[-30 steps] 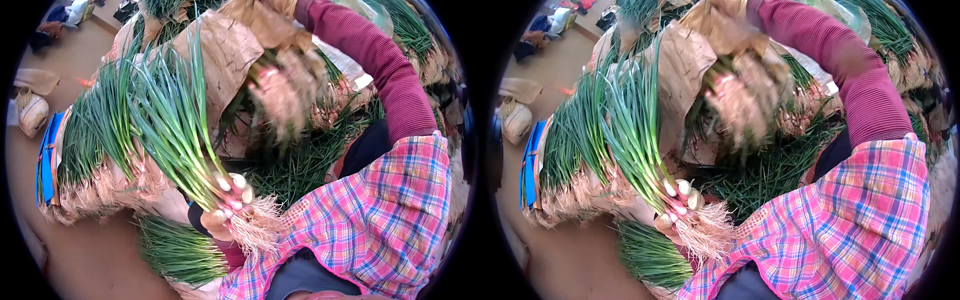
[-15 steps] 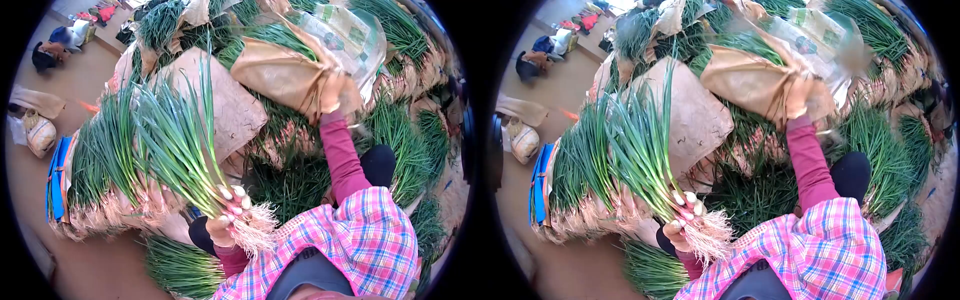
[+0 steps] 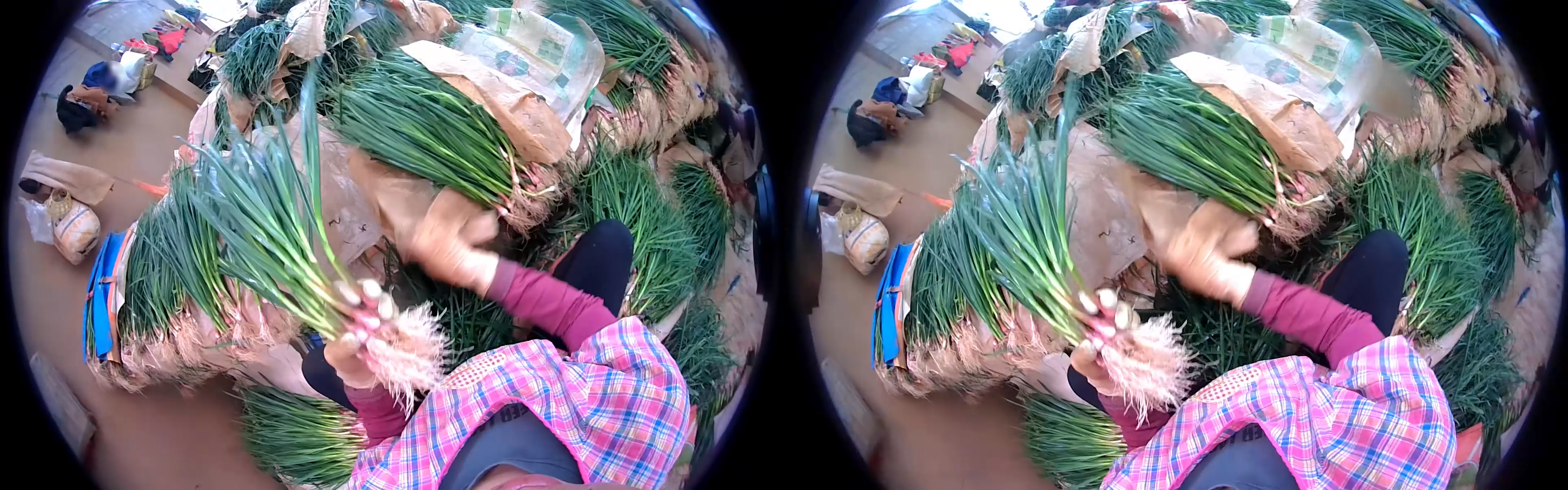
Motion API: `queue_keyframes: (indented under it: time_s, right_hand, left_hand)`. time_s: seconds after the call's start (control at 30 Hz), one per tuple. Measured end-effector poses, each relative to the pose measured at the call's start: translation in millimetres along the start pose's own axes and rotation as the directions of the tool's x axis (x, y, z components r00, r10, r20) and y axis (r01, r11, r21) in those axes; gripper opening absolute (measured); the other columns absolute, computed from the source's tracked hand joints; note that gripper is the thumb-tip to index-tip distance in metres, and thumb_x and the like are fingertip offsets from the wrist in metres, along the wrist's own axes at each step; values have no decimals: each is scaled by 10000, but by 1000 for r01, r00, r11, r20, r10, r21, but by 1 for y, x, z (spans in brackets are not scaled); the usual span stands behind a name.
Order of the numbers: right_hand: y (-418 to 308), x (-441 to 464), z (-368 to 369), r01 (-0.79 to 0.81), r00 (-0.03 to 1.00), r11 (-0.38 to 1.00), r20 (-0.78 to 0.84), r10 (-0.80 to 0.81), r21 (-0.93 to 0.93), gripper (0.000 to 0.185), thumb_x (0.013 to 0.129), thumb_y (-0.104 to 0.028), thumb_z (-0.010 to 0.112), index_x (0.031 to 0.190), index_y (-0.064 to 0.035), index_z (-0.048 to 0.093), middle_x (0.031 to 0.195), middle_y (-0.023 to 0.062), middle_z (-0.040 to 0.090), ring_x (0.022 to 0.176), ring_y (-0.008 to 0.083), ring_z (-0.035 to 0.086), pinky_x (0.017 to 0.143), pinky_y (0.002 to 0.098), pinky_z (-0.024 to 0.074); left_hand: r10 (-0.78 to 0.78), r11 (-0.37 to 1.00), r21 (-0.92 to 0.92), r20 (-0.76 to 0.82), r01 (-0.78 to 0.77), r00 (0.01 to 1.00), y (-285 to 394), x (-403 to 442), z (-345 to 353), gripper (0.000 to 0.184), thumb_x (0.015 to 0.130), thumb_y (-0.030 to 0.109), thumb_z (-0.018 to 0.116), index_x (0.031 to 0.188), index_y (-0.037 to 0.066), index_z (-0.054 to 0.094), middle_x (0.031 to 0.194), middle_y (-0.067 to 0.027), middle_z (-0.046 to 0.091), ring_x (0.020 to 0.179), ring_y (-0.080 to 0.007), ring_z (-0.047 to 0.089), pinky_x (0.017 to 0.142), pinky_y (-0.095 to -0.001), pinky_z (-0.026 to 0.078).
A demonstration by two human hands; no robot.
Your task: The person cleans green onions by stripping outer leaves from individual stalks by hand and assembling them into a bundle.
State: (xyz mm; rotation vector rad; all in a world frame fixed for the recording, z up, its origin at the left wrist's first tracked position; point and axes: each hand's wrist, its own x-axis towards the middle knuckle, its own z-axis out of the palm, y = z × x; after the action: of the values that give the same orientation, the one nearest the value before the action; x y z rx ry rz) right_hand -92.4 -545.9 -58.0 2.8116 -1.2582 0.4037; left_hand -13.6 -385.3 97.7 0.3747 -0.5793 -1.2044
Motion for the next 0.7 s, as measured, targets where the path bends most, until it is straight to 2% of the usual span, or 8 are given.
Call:
queue_keyframes:
  time_s: [0.07,0.17,0.33,0.43,0.53,0.6,0.63,0.7]
  right_hand:
    - [8,-47,-1,578,808,783,-28,-588,231,207,775,-124,658,958,-27,654,930,134,647,880,283,648,825,387,505]
    - [37,-53,-29,214,958,539,-68,-278,815,202,796,-148,660,982,-72,649,920,126,635,884,343,641,764,446,506]
    - [145,-36,-82,-388,774,616,-120,621,685,221,849,-249,641,971,-65,642,1000,142,658,882,329,640,755,396,514]
    - [191,-10,-62,-614,725,719,-127,677,324,305,841,-353,648,996,-91,663,929,162,675,895,352,652,792,445,509]
    - [196,7,-57,-552,783,764,-107,612,333,308,837,-343,674,1011,-89,662,819,124,681,777,306,668,730,415,524]
    - [178,1,-73,-396,774,501,-14,633,770,202,852,-225,679,1002,-92,656,719,69,639,607,173,616,551,337,498]
    - [152,-14,-103,-319,803,143,187,566,937,122,870,-115,658,990,-100,654,625,5,558,482,66,503,412,237,384]
    - [129,-38,-81,-142,881,-204,217,420,969,146,887,-122,658,1024,-76,632,586,-20,545,410,63,450,376,203,330]
  left_hand:
    - [47,999,11,-135,-46,990,-14,6,24,533,712,111,668,1213,50,496,1137,-145,554,917,-237,560,673,-280,508]
    - [-86,991,79,-216,106,973,-33,8,-4,461,761,66,596,1210,12,507,1071,-160,599,820,-152,584,590,-157,474]
    - [-296,954,-28,-278,300,914,-106,-12,-85,325,831,64,621,1140,-18,562,1137,-149,616,1020,-251,619,899,-378,522]
    - [-348,926,-18,-430,377,833,-126,-25,-84,353,833,82,642,1154,-53,585,1042,-138,657,679,-56,563,650,-168,483]
    - [-338,941,-86,-300,327,892,-122,-29,-101,358,829,77,634,1162,-37,571,1072,-142,645,882,-144,617,796,-260,516]
    - [-270,952,-216,-255,217,928,-112,-29,-81,335,829,62,617,1150,-12,561,1112,-154,626,1025,-236,602,868,-361,521]
    - [-265,952,-233,-286,201,921,-106,-30,-75,319,825,63,612,1134,6,555,1133,-156,615,1039,-268,598,867,-412,532]
    - [-248,958,-214,-283,191,926,-104,-30,-75,365,829,93,615,1178,8,550,1129,-158,624,1027,-273,617,897,-432,525]
